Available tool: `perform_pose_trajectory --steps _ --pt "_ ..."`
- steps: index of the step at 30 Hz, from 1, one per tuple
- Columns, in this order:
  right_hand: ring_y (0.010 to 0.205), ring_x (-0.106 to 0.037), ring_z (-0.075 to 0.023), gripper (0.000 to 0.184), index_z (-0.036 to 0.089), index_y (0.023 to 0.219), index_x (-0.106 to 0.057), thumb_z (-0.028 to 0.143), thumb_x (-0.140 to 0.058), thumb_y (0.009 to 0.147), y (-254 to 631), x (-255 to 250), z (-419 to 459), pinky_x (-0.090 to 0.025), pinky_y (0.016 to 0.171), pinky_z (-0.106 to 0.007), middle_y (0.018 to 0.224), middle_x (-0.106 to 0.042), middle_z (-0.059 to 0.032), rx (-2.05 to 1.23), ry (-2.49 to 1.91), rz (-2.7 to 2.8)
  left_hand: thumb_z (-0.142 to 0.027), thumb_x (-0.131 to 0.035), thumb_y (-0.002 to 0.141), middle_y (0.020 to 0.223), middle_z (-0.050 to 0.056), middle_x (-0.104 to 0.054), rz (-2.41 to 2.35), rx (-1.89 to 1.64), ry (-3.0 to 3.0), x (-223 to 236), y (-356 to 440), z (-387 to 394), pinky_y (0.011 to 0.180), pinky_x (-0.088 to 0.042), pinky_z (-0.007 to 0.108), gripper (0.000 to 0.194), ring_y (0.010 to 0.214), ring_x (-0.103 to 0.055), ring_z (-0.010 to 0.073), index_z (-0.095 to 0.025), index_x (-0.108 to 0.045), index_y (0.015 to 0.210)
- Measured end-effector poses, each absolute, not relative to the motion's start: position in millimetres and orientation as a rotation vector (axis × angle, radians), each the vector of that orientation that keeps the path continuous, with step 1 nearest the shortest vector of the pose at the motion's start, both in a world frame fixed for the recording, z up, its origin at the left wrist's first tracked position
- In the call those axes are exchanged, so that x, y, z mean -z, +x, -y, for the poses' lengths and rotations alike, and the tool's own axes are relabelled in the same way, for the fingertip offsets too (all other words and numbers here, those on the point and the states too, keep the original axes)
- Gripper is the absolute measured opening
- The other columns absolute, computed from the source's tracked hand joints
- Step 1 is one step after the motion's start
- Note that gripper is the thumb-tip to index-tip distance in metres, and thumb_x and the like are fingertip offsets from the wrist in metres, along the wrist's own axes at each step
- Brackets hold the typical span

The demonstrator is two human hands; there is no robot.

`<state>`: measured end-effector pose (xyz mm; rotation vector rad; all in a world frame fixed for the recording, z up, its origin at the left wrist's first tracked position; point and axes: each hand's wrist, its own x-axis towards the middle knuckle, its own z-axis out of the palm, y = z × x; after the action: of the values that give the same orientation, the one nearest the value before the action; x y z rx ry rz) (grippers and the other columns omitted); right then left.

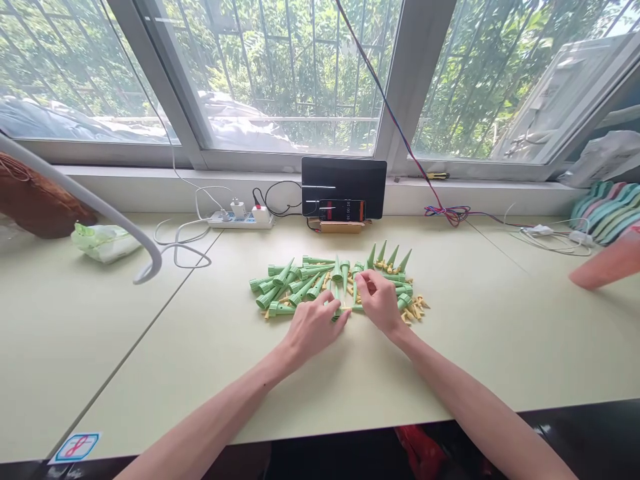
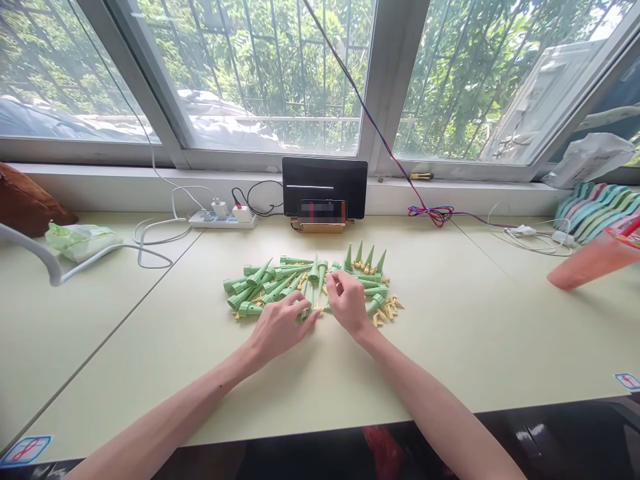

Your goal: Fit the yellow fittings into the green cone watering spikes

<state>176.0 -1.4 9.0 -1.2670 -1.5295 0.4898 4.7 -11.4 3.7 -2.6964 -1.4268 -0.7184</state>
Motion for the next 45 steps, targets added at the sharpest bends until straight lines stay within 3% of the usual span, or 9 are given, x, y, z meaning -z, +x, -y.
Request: perform_pose_trajectory --steps 6,11,17,25,33,45 --pt "0.049 -0.042 -0.0109 0.029 0.019 0.075 -0.055 0.037 -0.047 0.095 176.0 -8.1 0.5 -0.033 0.046 -0.024 0.063 -0.052 0.0009 -0.510 -1.264 1.541 -0.034 -0.048 0.095 0.086 0.003 -0.065 1.529 0.984 -2.520 -11.2 -2.4 0.4 0.051 -0.037 0.025 0.025 0.057 -0.054 0.0113 -0.020 -0.067 0.088" --pt "0.049 -0.042 -0.0107 0.029 0.019 0.074 -0.055 0.037 -0.047 0.095 175.4 -6.3 -0.4 -0.032 0.046 -0.024 0.063 -0.051 0.0012 -0.509 -1.253 1.556 -0.023 -0.049 0.094 0.084 0.006 -0.063 1.530 1.060 -2.534 -11.5 -11.1 -13.4 0.072 -0.048 0.030 0.020 0.082 -0.057 0.0193 -0.018 -0.068 0.089" --pt "0.050 -0.043 -0.0110 0.028 0.019 0.076 -0.057 0.036 -0.047 0.096 175.7 -4.0 -1.6 -0.035 0.048 -0.024 0.063 -0.052 0.0012 -0.513 -1.242 1.595 -0.022 -0.049 0.093 0.113 0.010 -0.059 1.512 0.945 -2.592 -2.1 -16.2 -21.6 0.092 -0.046 0.045 0.023 0.103 -0.048 0.0265 -0.023 -0.073 0.096" --pt "0.051 -0.046 -0.0115 0.028 0.018 0.079 -0.059 0.036 -0.046 0.096 175.5 -3.4 -1.9 -0.036 0.049 -0.024 0.064 -0.053 0.0010 -0.514 -1.233 1.624 -0.025 -0.044 0.096 0.117 0.009 -0.059 1.542 0.865 -2.653 0.6 -16.6 -20.7 0.090 -0.047 0.047 0.032 0.105 -0.048 0.0273 -0.025 -0.074 0.087" --pt "0.051 -0.046 -0.0116 0.027 0.018 0.078 -0.059 0.035 -0.047 0.096 175.5 -4.0 -1.7 -0.036 0.050 -0.024 0.064 -0.053 0.0011 -0.520 -1.226 1.644 -0.022 -0.042 0.096 0.120 0.010 -0.058 1.545 0.807 -2.655 2.7 -16.7 -21.7 0.090 -0.046 0.047 0.029 0.107 -0.047 0.0287 -0.023 -0.071 0.097" --pt "0.052 -0.045 -0.0121 0.029 0.019 0.077 -0.059 0.036 -0.047 0.096 175.1 -3.6 -1.4 -0.036 0.050 -0.025 0.063 -0.053 0.0010 -0.515 -1.225 1.657 -0.013 -0.047 0.090 0.118 0.011 -0.059 1.525 0.787 -2.677 3.3 -16.7 -22.0 0.088 -0.046 0.048 0.025 0.107 -0.048 0.0303 -0.020 -0.071 0.084"
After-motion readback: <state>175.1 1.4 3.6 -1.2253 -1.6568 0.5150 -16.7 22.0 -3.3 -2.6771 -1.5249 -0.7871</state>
